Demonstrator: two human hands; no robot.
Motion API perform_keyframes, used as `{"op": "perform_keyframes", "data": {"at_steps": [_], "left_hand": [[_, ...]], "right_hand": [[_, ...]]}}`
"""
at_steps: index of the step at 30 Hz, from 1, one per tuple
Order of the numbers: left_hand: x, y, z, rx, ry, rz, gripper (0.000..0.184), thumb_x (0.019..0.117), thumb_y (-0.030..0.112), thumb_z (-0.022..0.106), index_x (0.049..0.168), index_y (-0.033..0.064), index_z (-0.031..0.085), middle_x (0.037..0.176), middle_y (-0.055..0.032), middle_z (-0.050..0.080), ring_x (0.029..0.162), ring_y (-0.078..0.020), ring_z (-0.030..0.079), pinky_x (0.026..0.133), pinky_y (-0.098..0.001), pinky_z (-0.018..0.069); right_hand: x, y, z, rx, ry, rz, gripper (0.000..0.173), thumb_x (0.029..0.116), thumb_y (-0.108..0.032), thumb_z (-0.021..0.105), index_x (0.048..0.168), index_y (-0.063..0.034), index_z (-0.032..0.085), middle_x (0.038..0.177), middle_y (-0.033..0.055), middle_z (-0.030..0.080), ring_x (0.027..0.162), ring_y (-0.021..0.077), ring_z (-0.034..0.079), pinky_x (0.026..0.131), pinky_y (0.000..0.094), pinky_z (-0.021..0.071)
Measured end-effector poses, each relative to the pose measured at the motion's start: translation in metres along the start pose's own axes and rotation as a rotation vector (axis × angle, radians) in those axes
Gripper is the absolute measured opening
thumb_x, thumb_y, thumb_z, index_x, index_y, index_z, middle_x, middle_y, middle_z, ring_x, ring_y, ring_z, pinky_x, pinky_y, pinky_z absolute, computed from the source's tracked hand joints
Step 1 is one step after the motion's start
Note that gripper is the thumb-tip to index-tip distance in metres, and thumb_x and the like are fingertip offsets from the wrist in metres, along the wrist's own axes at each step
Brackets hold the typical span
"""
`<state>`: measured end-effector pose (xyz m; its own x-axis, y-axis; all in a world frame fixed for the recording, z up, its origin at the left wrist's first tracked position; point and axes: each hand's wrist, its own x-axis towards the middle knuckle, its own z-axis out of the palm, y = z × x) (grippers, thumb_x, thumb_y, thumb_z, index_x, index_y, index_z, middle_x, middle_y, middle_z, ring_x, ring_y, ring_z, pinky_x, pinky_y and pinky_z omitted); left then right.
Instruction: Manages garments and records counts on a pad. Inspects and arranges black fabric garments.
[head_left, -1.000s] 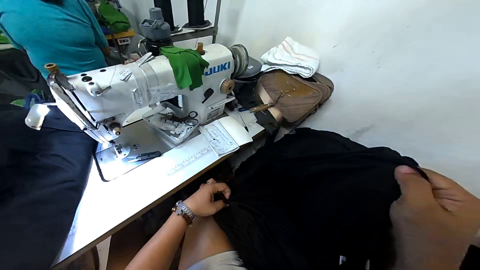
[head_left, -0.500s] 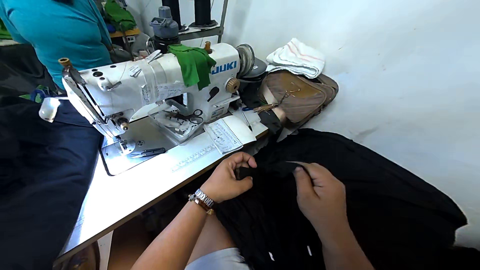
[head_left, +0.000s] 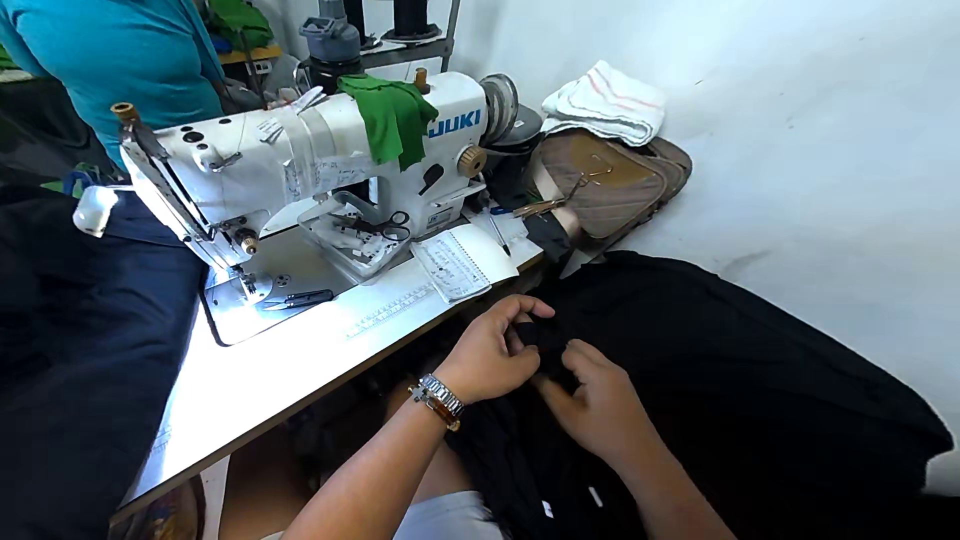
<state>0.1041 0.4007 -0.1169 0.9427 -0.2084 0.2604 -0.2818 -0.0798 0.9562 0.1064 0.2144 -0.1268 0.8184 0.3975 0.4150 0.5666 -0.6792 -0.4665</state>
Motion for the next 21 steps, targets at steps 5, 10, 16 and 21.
{"op": "perform_keyframes", "data": {"at_steps": [5, 10, 16, 21], "left_hand": [[-0.003, -0.035, -0.021, 0.874, -0.227, -0.060, 0.063, 0.0745, 0.012, 0.087, 0.134, 0.0210, 0.066, 0.142, -0.0086, 0.059, 0.132, -0.0413, 0.051, 0.093, -0.0672, 0.0492], [-0.010, -0.054, -0.027, 0.949, -0.324, -0.348, 0.025, 0.0989, 0.012, 0.064, 0.121, 0.0151, 0.074, 0.133, -0.0104, 0.066, 0.130, -0.0378, 0.055, 0.102, -0.0614, 0.0462], [-0.005, -0.028, -0.021, 0.655, 0.041, 0.180, 0.021, 0.0922, -0.004, 0.064, 0.109, 0.0022, 0.075, 0.108, -0.0178, 0.071, 0.099, -0.0304, 0.070, 0.088, -0.0460, 0.0590], [0.005, -0.005, -0.012, 0.598, 0.022, 0.235, 0.019, 0.0905, -0.007, 0.065, 0.104, 0.0001, 0.076, 0.099, -0.0152, 0.070, 0.091, -0.0252, 0.069, 0.083, -0.0392, 0.0585]], "right_hand": [[0.007, 0.012, -0.030, 0.184, 0.121, 0.260, 0.023, 0.0962, -0.008, 0.061, 0.118, -0.0048, 0.067, 0.101, 0.0087, 0.070, 0.088, 0.0130, 0.067, 0.077, 0.0390, 0.0571], [0.010, 0.009, -0.038, 0.148, 0.314, 0.256, 0.040, 0.0952, -0.007, 0.056, 0.133, -0.0059, 0.044, 0.110, 0.0019, 0.065, 0.091, -0.0030, 0.063, 0.077, 0.0208, 0.0544], [0.011, 0.001, -0.018, -0.077, 0.123, 0.014, 0.035, 0.0930, -0.002, 0.043, 0.111, -0.0013, 0.073, 0.103, 0.0183, 0.070, 0.098, 0.0333, 0.067, 0.083, 0.0525, 0.0540], [0.010, -0.007, 0.012, 0.064, -0.068, 0.126, 0.050, 0.0868, -0.027, 0.078, 0.128, -0.0022, 0.064, 0.116, 0.0180, 0.067, 0.107, 0.0317, 0.065, 0.089, 0.0536, 0.0545]]}}
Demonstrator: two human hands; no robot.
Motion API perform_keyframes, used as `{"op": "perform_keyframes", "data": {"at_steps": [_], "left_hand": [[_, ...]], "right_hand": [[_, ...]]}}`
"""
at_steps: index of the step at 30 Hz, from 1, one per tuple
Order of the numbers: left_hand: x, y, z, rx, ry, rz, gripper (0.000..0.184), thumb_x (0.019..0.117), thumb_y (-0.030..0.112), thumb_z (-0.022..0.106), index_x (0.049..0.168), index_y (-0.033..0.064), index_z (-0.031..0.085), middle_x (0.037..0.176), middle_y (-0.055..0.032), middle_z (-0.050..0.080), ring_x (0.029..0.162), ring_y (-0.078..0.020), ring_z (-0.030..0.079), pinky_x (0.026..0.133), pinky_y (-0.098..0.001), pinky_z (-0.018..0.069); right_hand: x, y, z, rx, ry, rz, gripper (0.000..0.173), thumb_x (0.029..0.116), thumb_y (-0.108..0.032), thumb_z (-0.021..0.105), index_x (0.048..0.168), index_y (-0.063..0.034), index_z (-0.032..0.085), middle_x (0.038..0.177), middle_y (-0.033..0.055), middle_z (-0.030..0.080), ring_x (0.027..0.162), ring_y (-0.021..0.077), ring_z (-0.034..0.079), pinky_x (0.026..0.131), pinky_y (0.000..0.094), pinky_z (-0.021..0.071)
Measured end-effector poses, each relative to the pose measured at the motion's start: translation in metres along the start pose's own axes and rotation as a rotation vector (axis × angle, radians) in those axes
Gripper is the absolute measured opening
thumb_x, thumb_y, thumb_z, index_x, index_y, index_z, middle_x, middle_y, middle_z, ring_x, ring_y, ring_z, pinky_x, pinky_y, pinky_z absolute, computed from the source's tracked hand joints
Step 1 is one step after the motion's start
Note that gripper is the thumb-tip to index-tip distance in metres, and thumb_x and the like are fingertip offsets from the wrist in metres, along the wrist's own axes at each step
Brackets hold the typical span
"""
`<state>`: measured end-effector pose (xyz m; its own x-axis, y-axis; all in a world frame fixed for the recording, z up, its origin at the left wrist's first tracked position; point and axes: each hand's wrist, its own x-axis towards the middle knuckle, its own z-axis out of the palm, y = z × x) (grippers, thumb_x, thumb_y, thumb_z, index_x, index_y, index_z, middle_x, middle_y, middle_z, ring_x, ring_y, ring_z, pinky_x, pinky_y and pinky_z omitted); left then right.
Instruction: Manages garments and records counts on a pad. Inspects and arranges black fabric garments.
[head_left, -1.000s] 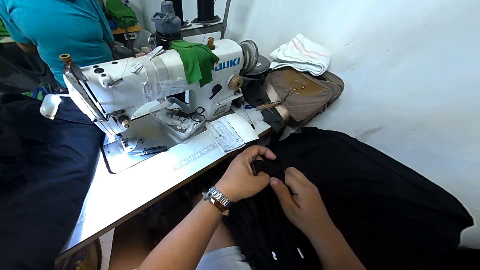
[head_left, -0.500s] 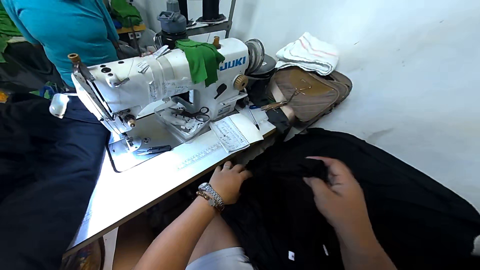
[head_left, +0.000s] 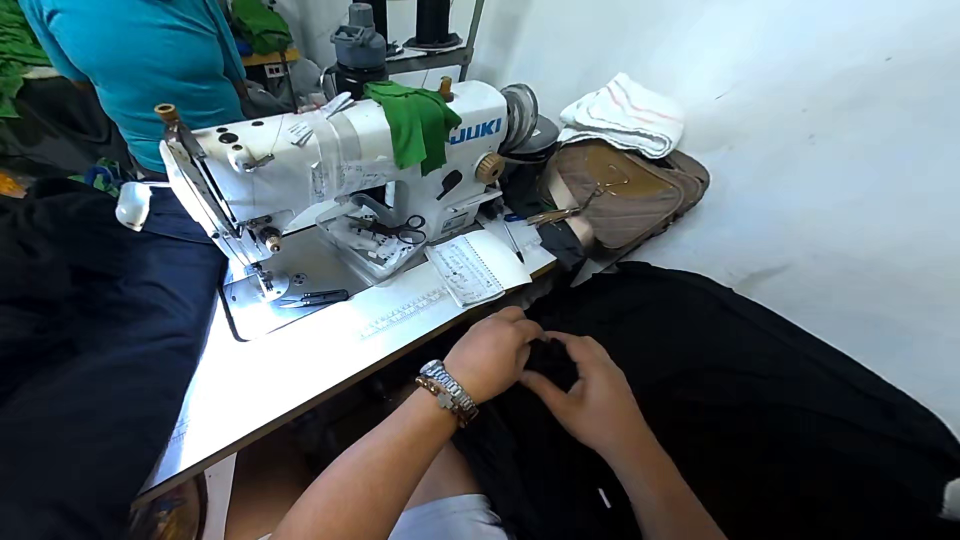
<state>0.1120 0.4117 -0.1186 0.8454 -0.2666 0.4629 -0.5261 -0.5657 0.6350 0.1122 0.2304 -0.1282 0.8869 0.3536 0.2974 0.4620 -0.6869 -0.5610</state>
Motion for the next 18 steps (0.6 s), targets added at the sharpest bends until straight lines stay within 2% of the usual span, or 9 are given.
{"op": "perform_keyframes", "data": {"at_steps": [3, 5, 6, 8, 11, 13, 15, 16, 18], "left_hand": [[-0.007, -0.016, 0.006, -0.096, -0.078, -0.049, 0.023, 0.0919, 0.002, 0.071, 0.115, 0.0016, 0.072, 0.110, -0.0158, 0.070, 0.103, -0.0283, 0.069, 0.090, -0.0455, 0.0577], [-0.017, -0.029, 0.006, -0.032, -0.342, -0.206, 0.065, 0.0860, 0.019, 0.084, 0.143, 0.0105, 0.054, 0.137, -0.0163, 0.060, 0.127, -0.0364, 0.058, 0.102, -0.0587, 0.0500], [-0.025, -0.033, 0.006, 0.063, -0.463, -0.295, 0.079, 0.0806, 0.020, 0.088, 0.149, 0.0161, 0.049, 0.146, -0.0156, 0.055, 0.135, -0.0404, 0.051, 0.104, -0.0656, 0.0447], [-0.036, -0.043, 0.008, 0.233, -0.637, -0.414, 0.071, 0.0814, 0.015, 0.086, 0.146, 0.0204, 0.056, 0.154, -0.0126, 0.049, 0.144, -0.0436, 0.040, 0.109, -0.0736, 0.0341], [-0.040, -0.047, 0.006, 0.229, -0.616, -0.516, 0.031, 0.0974, 0.010, 0.066, 0.127, 0.0144, 0.071, 0.145, -0.0126, 0.058, 0.134, -0.0403, 0.053, 0.105, -0.0659, 0.0430], [-0.036, -0.040, 0.000, 0.157, -0.509, -0.464, 0.026, 0.1020, 0.010, 0.059, 0.125, 0.0084, 0.072, 0.134, -0.0184, 0.064, 0.120, -0.0376, 0.064, 0.101, -0.0561, 0.0501], [-0.031, -0.033, -0.002, 0.065, -0.364, -0.358, 0.023, 0.1016, 0.006, 0.059, 0.120, 0.0027, 0.072, 0.123, -0.0220, 0.067, 0.111, -0.0357, 0.067, 0.098, -0.0503, 0.0534], [-0.027, -0.028, -0.004, 0.016, -0.287, -0.307, 0.021, 0.1004, 0.004, 0.060, 0.117, 0.0004, 0.073, 0.118, -0.0227, 0.067, 0.107, -0.0350, 0.068, 0.096, -0.0486, 0.0545], [-0.019, -0.017, -0.003, -0.058, -0.154, -0.206, 0.017, 0.0976, 0.001, 0.063, 0.110, -0.0021, 0.074, 0.109, -0.0216, 0.069, 0.101, -0.0322, 0.068, 0.092, -0.0455, 0.0561]], "right_hand": [[0.001, 0.005, -0.003, 0.037, 0.001, 0.038, 0.037, 0.0892, 0.001, 0.070, 0.126, -0.0039, 0.068, 0.120, 0.0164, 0.069, 0.109, 0.0295, 0.067, 0.092, 0.0524, 0.0552], [0.001, 0.009, -0.010, 0.069, 0.035, 0.059, 0.036, 0.0913, 0.002, 0.064, 0.126, -0.0061, 0.069, 0.122, 0.0144, 0.070, 0.111, 0.0278, 0.068, 0.093, 0.0538, 0.0546], [0.002, 0.010, -0.014, 0.090, 0.057, 0.086, 0.038, 0.0922, 0.000, 0.063, 0.129, -0.0068, 0.067, 0.127, 0.0144, 0.068, 0.116, 0.0286, 0.066, 0.095, 0.0558, 0.0527], [0.002, 0.011, -0.020, 0.130, 0.109, 0.132, 0.048, 0.0910, -0.004, 0.063, 0.139, -0.0090, 0.057, 0.136, 0.0149, 0.062, 0.124, 0.0296, 0.061, 0.099, 0.0573, 0.0506], [-0.001, 0.010, -0.019, 0.079, 0.191, 0.114, 0.049, 0.0914, -0.007, 0.061, 0.138, -0.0095, 0.046, 0.127, 0.0160, 0.064, 0.109, 0.0266, 0.067, 0.084, 0.0506, 0.0561], [-0.004, 0.010, -0.017, -0.032, 0.196, -0.015, 0.023, 0.0943, -0.005, 0.054, 0.117, -0.0024, 0.060, 0.105, 0.0158, 0.068, 0.090, 0.0262, 0.067, 0.072, 0.0461, 0.0552], [-0.002, 0.011, -0.013, -0.100, 0.152, -0.102, 0.026, 0.0937, 0.000, 0.048, 0.091, -0.0037, 0.073, 0.091, 0.0151, 0.069, 0.087, 0.0301, 0.066, 0.073, 0.0475, 0.0542], [-0.002, 0.010, -0.010, -0.111, 0.108, -0.104, 0.031, 0.0947, -0.001, 0.047, 0.092, -0.0061, 0.077, 0.094, 0.0153, 0.069, 0.091, 0.0315, 0.066, 0.076, 0.0489, 0.0543], [-0.001, 0.006, -0.004, -0.079, -0.003, -0.062, 0.032, 0.0961, -0.011, 0.050, 0.113, -0.0076, 0.077, 0.107, 0.0167, 0.071, 0.101, 0.0354, 0.066, 0.083, 0.0557, 0.0529]]}}
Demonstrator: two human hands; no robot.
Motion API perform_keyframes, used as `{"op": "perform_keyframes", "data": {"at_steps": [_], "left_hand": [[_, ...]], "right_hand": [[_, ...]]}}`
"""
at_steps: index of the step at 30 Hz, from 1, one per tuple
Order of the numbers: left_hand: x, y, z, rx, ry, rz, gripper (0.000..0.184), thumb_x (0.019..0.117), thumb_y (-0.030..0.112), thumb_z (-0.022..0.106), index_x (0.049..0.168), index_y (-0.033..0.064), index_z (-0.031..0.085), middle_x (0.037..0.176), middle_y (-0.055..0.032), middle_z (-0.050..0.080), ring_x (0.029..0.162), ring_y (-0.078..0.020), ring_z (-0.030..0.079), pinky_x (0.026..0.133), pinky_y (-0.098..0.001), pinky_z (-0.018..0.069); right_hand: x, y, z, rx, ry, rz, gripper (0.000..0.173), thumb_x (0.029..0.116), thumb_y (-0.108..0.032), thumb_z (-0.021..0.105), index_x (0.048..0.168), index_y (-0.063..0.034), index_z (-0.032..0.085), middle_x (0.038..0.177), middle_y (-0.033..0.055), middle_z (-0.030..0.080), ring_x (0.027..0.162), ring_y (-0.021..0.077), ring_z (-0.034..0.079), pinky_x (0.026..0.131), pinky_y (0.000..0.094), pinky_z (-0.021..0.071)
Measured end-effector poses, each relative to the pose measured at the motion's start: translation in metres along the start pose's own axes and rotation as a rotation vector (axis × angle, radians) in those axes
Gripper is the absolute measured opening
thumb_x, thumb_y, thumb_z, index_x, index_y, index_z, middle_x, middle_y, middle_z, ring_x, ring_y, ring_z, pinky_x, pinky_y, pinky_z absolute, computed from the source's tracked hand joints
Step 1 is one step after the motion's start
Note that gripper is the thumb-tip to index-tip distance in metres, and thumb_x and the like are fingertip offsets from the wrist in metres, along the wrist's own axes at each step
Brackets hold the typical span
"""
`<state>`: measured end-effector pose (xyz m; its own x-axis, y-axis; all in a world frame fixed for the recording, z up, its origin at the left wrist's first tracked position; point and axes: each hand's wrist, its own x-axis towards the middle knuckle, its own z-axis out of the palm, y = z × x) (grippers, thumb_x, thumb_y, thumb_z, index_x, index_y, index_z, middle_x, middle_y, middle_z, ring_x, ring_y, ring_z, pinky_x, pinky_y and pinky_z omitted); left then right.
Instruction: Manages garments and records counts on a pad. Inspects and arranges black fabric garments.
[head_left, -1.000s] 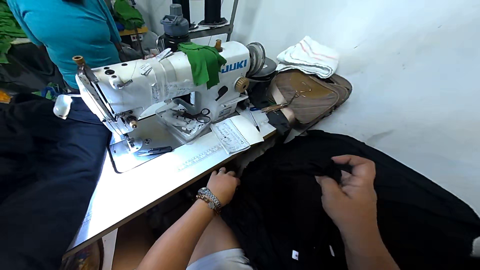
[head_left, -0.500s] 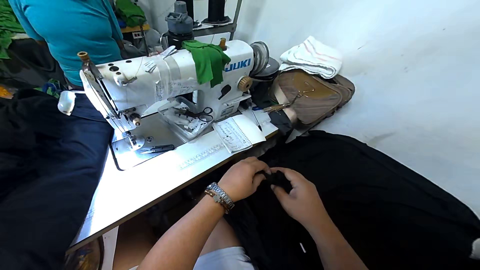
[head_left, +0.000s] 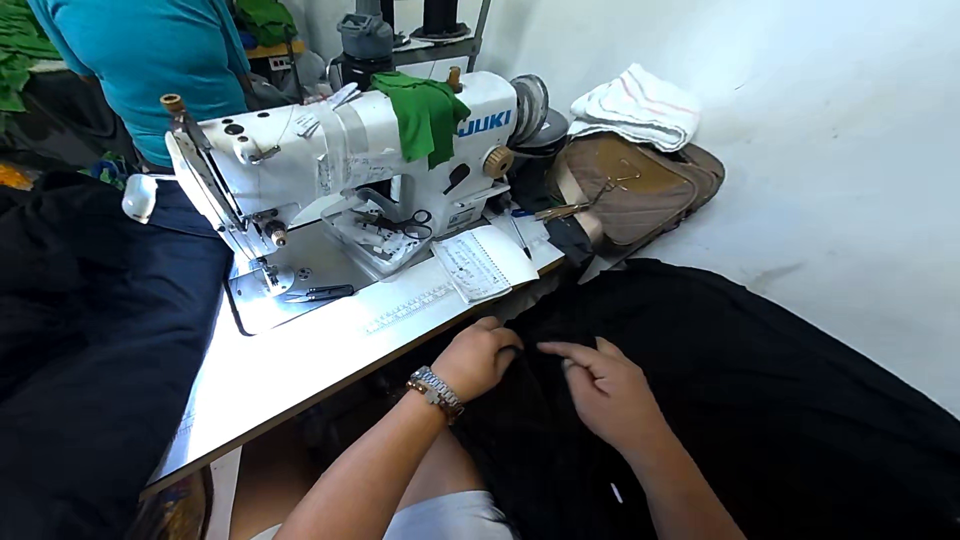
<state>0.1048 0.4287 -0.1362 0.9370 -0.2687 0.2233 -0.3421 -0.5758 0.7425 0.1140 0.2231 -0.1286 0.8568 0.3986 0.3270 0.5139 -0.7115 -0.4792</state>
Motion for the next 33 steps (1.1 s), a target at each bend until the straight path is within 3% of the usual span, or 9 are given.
{"op": "perform_keyframes", "data": {"at_steps": [3, 7, 11, 17, 21, 24, 26, 29, 33], "left_hand": [[0.008, 0.015, 0.000, -0.016, 0.022, 0.086, 0.014, 0.0967, 0.001, 0.065, 0.106, -0.0015, 0.076, 0.104, -0.0194, 0.069, 0.099, -0.0304, 0.068, 0.091, -0.0441, 0.0558], [0.006, 0.000, 0.010, -0.214, 0.110, -0.012, 0.013, 0.0941, 0.004, 0.071, 0.105, -0.0034, 0.072, 0.102, -0.0172, 0.071, 0.091, -0.0258, 0.069, 0.084, -0.0411, 0.0570], [-0.003, -0.042, 0.043, -0.126, -0.075, -0.478, 0.058, 0.1003, 0.035, 0.066, 0.146, 0.0036, 0.051, 0.135, -0.0234, 0.061, 0.124, -0.0401, 0.060, 0.104, -0.0580, 0.0494], [-0.012, -0.074, 0.075, -0.021, -0.189, -0.632, 0.041, 0.0944, 0.036, 0.074, 0.126, 0.0097, 0.070, 0.128, -0.0186, 0.066, 0.123, -0.0385, 0.060, 0.104, -0.0655, 0.0441], [-0.003, -0.048, 0.054, 0.034, -0.061, -0.555, 0.029, 0.0949, 0.030, 0.074, 0.118, 0.0137, 0.072, 0.116, -0.0122, 0.071, 0.117, -0.0346, 0.063, 0.103, -0.0678, 0.0413], [-0.001, -0.018, 0.029, -0.138, -0.020, -0.540, 0.021, 0.0993, 0.021, 0.068, 0.112, 0.0045, 0.068, 0.097, -0.0155, 0.071, 0.087, -0.0292, 0.069, 0.078, -0.0513, 0.0566], [0.000, 0.002, 0.018, -0.416, 0.030, -0.610, 0.017, 0.1011, 0.016, 0.065, 0.109, 0.0007, 0.065, 0.087, -0.0150, 0.065, 0.071, -0.0235, 0.061, 0.064, -0.0408, 0.0522], [0.006, 0.021, 0.018, -0.641, 0.094, -0.679, 0.014, 0.1012, 0.015, 0.062, 0.108, 0.0031, 0.063, 0.077, -0.0093, 0.059, 0.057, -0.0153, 0.053, 0.051, -0.0300, 0.0460], [0.005, 0.027, 0.015, -0.716, 0.048, -0.642, 0.025, 0.1066, 0.020, 0.055, 0.128, 0.0069, 0.056, 0.089, -0.0070, 0.062, 0.067, -0.0108, 0.055, 0.060, -0.0270, 0.0467]], "right_hand": [[0.000, -0.008, 0.006, 0.026, -0.084, 0.107, 0.045, 0.0893, -0.034, 0.076, 0.125, -0.0063, 0.070, 0.122, 0.0217, 0.068, 0.117, 0.0450, 0.061, 0.097, 0.0673, 0.0470], [0.002, 0.000, 0.007, -0.016, -0.022, 0.119, 0.015, 0.0894, -0.005, 0.077, 0.104, -0.0023, 0.077, 0.105, 0.0225, 0.071, 0.100, 0.0428, 0.067, 0.085, 0.0613, 0.0531], [0.000, 0.005, 0.005, 0.034, 0.065, 0.147, 0.016, 0.0922, 0.001, 0.070, 0.107, -0.0010, 0.075, 0.106, 0.0188, 0.073, 0.099, 0.0349, 0.069, 0.085, 0.0572, 0.0548], [-0.006, 0.005, 0.002, 0.013, 0.092, 0.116, 0.017, 0.0925, 0.007, 0.056, 0.087, -0.0029, 0.069, 0.093, 0.0154, 0.066, 0.089, 0.0298, 0.064, 0.073, 0.0487, 0.0527], [-0.007, 0.000, 0.003, -0.069, 0.029, 0.106, 0.031, 0.0958, 0.006, 0.051, 0.096, -0.0074, 0.079, 0.114, 0.0264, 0.065, 0.105, 0.0417, 0.065, 0.083, 0.0582, 0.0546], [-0.006, -0.012, 0.002, -0.098, -0.034, 0.165, 0.026, 0.0939, 0.003, 0.057, 0.107, -0.0055, 0.078, 0.119, 0.0289, 0.062, 0.101, 0.0419, 0.065, 0.080, 0.0576, 0.0553], [-0.004, -0.020, 0.003, -0.098, -0.119, 0.228, 0.022, 0.0925, -0.016, 0.075, 0.110, -0.0028, 0.076, 0.124, 0.0303, 0.059, 0.103, 0.0421, 0.066, 0.083, 0.0590, 0.0563], [-0.003, -0.032, 0.014, -0.157, -0.192, 0.285, 0.058, 0.0760, -0.041, 0.091, 0.111, 0.0007, 0.071, 0.131, 0.0332, 0.052, 0.103, 0.0436, 0.066, 0.084, 0.0581, 0.0575], [-0.004, -0.022, 0.019, -0.186, -0.124, 0.221, 0.019, 0.0894, -0.009, 0.077, 0.102, 0.0043, 0.072, 0.123, 0.0323, 0.058, 0.097, 0.0433, 0.068, 0.081, 0.0570, 0.0584]]}}
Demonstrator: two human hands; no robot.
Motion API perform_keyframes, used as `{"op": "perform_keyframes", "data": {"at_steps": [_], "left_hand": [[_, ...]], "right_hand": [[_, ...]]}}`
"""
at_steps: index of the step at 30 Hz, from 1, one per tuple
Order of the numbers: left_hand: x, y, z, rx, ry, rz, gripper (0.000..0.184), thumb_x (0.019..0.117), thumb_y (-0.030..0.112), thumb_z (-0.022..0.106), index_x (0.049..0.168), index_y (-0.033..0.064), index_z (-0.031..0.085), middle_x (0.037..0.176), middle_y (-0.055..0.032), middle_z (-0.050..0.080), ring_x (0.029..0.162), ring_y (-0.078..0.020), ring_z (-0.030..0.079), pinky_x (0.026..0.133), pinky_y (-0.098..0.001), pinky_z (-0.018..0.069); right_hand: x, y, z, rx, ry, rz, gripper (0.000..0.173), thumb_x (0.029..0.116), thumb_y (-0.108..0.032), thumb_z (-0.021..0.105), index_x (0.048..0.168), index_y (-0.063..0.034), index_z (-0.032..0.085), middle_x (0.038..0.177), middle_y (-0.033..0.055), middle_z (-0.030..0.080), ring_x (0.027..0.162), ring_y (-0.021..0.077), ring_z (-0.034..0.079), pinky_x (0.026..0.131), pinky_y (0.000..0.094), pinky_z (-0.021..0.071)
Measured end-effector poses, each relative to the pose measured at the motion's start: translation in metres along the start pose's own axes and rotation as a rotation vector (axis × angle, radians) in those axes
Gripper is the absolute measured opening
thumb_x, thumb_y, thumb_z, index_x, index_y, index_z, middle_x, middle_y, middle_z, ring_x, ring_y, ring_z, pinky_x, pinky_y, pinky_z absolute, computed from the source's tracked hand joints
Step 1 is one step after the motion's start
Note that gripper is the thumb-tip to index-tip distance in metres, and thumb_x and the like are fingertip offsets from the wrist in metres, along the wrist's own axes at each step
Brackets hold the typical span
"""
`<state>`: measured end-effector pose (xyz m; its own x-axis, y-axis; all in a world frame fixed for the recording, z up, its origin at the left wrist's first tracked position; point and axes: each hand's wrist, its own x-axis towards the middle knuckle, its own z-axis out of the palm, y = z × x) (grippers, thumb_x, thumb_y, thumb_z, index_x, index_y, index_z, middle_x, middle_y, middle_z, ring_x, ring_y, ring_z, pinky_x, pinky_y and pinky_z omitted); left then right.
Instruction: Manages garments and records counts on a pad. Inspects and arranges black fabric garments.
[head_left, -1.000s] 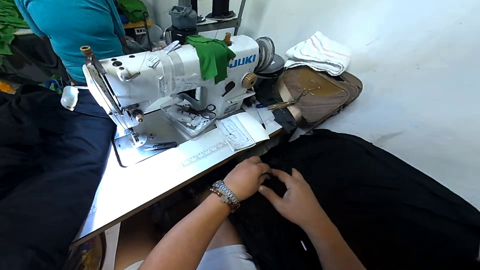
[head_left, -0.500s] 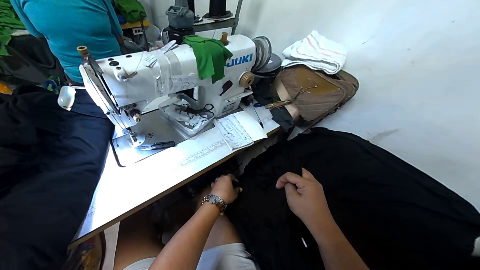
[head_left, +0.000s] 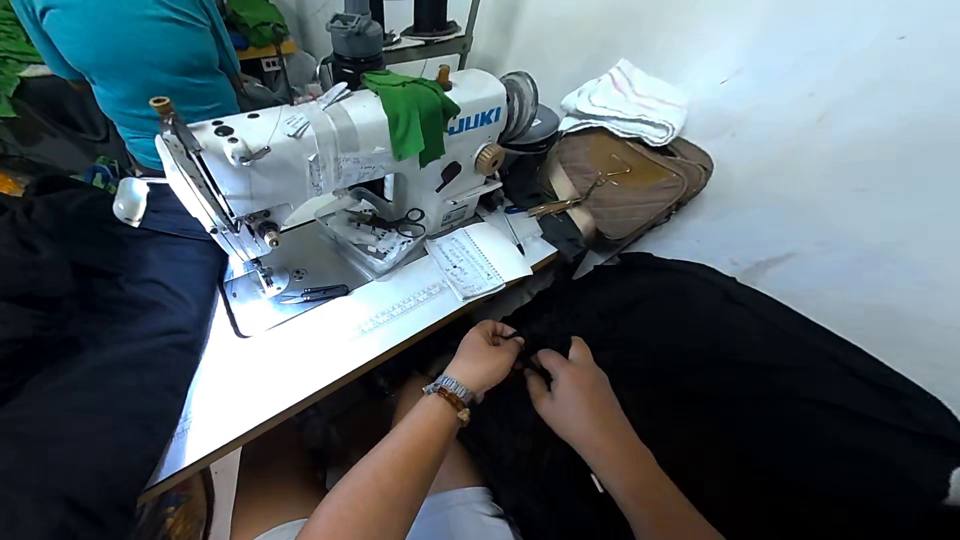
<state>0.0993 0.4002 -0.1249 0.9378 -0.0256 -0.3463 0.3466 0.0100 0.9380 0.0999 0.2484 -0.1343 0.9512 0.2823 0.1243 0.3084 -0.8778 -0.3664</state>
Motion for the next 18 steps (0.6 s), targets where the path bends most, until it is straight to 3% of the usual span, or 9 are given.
{"op": "perform_keyframes", "data": {"at_steps": [2, 3, 5, 8, 10, 12, 15, 17, 18], "left_hand": [[0.008, -0.013, -0.009, 0.102, -0.055, 0.057, 0.040, 0.1076, 0.022, 0.054, 0.145, 0.0087, 0.045, 0.103, -0.0118, 0.069, 0.081, -0.0165, 0.062, 0.072, -0.0348, 0.0514], [0.015, -0.028, -0.013, 0.240, -0.049, 0.088, 0.045, 0.1060, 0.023, 0.058, 0.146, 0.0067, 0.044, 0.108, -0.0149, 0.070, 0.088, -0.0222, 0.067, 0.078, -0.0414, 0.0554], [0.031, -0.065, -0.017, 0.569, -0.035, 0.088, 0.049, 0.0989, 0.028, 0.069, 0.139, 0.0025, 0.056, 0.117, -0.0210, 0.070, 0.106, -0.0357, 0.069, 0.093, -0.0569, 0.0555], [0.040, -0.094, -0.017, 0.831, -0.084, 0.028, 0.039, 0.0953, 0.034, 0.071, 0.126, 0.0096, 0.070, 0.126, -0.0179, 0.067, 0.122, -0.0377, 0.062, 0.103, -0.0614, 0.0487], [0.037, -0.094, -0.013, 0.810, -0.051, 0.050, 0.030, 0.0946, 0.032, 0.072, 0.117, 0.0125, 0.074, 0.115, -0.0143, 0.072, 0.113, -0.0346, 0.067, 0.098, -0.0617, 0.0507], [0.034, -0.086, -0.011, 0.637, -0.007, 0.074, 0.024, 0.0939, 0.026, 0.072, 0.113, 0.0105, 0.072, 0.098, -0.0123, 0.073, 0.092, -0.0293, 0.070, 0.083, -0.0559, 0.0568], [0.017, -0.045, -0.015, 0.194, 0.008, 0.021, 0.029, 0.0953, 0.009, 0.065, 0.123, 0.0045, 0.060, 0.095, -0.0132, 0.065, 0.073, -0.0206, 0.060, 0.064, -0.0388, 0.0521], [-0.003, -0.010, -0.015, 0.018, -0.009, 0.010, 0.034, 0.0977, 0.004, 0.061, 0.131, 0.0068, 0.052, 0.087, -0.0087, 0.060, 0.063, -0.0134, 0.054, 0.056, -0.0302, 0.0488], [-0.008, 0.000, -0.013, 0.012, -0.012, 0.050, 0.036, 0.0960, 0.003, 0.061, 0.131, 0.0082, 0.052, 0.082, -0.0074, 0.060, 0.058, -0.0120, 0.052, 0.052, -0.0280, 0.0466]], "right_hand": [[0.002, 0.011, -0.009, 0.087, 0.041, 0.016, 0.010, 0.0921, -0.004, 0.073, 0.099, 0.0034, 0.074, 0.115, 0.0298, 0.063, 0.098, 0.0435, 0.067, 0.082, 0.0598, 0.0563], [0.002, 0.016, -0.013, 0.117, 0.073, 0.013, 0.008, 0.0922, -0.004, 0.072, 0.097, 0.0025, 0.075, 0.110, 0.0284, 0.065, 0.097, 0.0429, 0.067, 0.081, 0.0603, 0.0556], [0.003, 0.028, -0.021, 0.148, 0.157, -0.010, 0.006, 0.0914, -0.004, 0.072, 0.095, -0.0002, 0.076, 0.101, 0.0236, 0.067, 0.094, 0.0393, 0.066, 0.079, 0.0590, 0.0544], [0.004, 0.043, -0.033, 0.151, 0.240, -0.021, 0.007, 0.0915, -0.005, 0.072, 0.095, -0.0036, 0.077, 0.095, 0.0185, 0.069, 0.092, 0.0366, 0.064, 0.078, 0.0580, 0.0506], [0.003, 0.053, -0.038, 0.161, 0.280, -0.029, 0.011, 0.0934, -0.005, 0.068, 0.099, -0.0049, 0.077, 0.100, 0.0161, 0.071, 0.097, 0.0353, 0.064, 0.083, 0.0581, 0.0486], [-0.001, 0.054, -0.043, 0.161, 0.301, -0.053, 0.014, 0.0957, -0.005, 0.062, 0.106, -0.0040, 0.072, 0.109, 0.0149, 0.070, 0.102, 0.0322, 0.066, 0.086, 0.0568, 0.0524], [-0.006, 0.039, -0.038, 0.097, 0.328, -0.143, 0.017, 0.0909, 0.002, 0.054, 0.092, -0.0009, 0.071, 0.097, 0.0214, 0.067, 0.089, 0.0392, 0.065, 0.072, 0.0576, 0.0516], [-0.011, 0.028, -0.029, 0.073, 0.226, -0.153, 0.024, 0.0917, 0.001, 0.052, 0.094, -0.0017, 0.076, 0.109, 0.0330, 0.063, 0.100, 0.0506, 0.064, 0.078, 0.0637, 0.0537], [-0.013, 0.024, -0.023, 0.085, 0.159, -0.150, 0.024, 0.0928, -0.006, 0.055, 0.101, -0.0027, 0.077, 0.116, 0.0343, 0.061, 0.103, 0.0499, 0.064, 0.080, 0.0629, 0.0546]]}}
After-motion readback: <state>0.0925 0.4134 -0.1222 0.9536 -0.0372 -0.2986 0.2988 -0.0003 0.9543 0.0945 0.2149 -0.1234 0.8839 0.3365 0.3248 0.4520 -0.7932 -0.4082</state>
